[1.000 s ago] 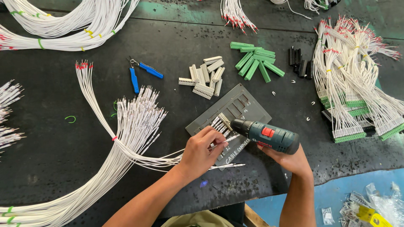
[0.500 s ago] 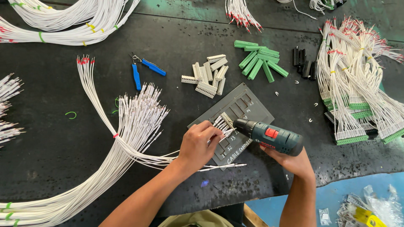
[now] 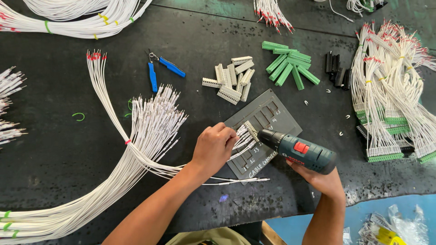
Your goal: The person inserts white wire leads into a terminal block held in a metal jig and uses a cordless screwdriver to tighten the block's screws, working through the connector positions one at a time. At the end they lift the finished terminal block from the jig and hold it with both hands.
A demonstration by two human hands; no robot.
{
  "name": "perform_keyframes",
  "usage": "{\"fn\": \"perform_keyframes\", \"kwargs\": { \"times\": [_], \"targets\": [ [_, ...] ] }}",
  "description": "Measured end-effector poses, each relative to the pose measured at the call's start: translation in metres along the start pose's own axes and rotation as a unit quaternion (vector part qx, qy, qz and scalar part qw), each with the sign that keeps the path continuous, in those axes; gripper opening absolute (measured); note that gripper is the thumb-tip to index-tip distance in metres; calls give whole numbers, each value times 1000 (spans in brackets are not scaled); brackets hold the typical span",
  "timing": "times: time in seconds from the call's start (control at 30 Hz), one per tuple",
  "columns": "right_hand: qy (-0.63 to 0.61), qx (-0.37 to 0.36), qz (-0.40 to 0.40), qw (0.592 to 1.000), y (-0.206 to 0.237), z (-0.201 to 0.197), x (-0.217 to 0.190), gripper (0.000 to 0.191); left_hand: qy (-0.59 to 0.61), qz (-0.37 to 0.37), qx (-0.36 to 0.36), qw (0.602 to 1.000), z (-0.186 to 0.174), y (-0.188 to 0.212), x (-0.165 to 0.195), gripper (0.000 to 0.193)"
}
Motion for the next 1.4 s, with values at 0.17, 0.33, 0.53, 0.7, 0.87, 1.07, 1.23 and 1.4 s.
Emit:
{"fn": "perform_keyframes", "kwargs": {
  "times": [0.17, 0.33, 0.53, 0.7, 0.87, 1.07, 1.23, 1.4],
  "targets": [
    [9, 0, -18, 1000, 0, 0, -1, 23, -36, 49, 2, 998, 2, 0, 4, 9],
    [8, 1, -24, 1000, 1, 0, -3, 25, -45, 52, -14, 998, 7, 2, 7, 11],
    [8, -4, -11, 1000, 1, 0, -1, 25, -57, 41, -23, 997, 9, 1, 9, 13],
    [16, -5, -18, 1000, 2, 0, -1, 25, 6, 26, 2, 1000, 6, -1, 12, 9],
    [-3, -2, -6, 1000, 2, 1, -3, 24, 46, 85, 25, 995, 5, 0, 24, 11],
    [-9, -11, -24, 1000, 1, 3, -12, 28, 7, 119, -4, 993, 9, 5, 30, 11],
    [-19, -17, -17, 1000, 0, 3, -10, 26, -51, 110, 5, 993, 14, 7, 32, 11],
    [-18, -14, -10, 1000, -1, 3, -8, 25, -42, 65, -1, 997, 20, 5, 30, 11]
  ]
}}
Point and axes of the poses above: each hand's wrist, its own y-axis away from the middle knuckle, its own z-axis out of the palm, x = y × z, the point moved 5 cm from there along -y, towards the middle knuckle, and after that the axes turned 6 degrees about -z, right-handed, at the moved point
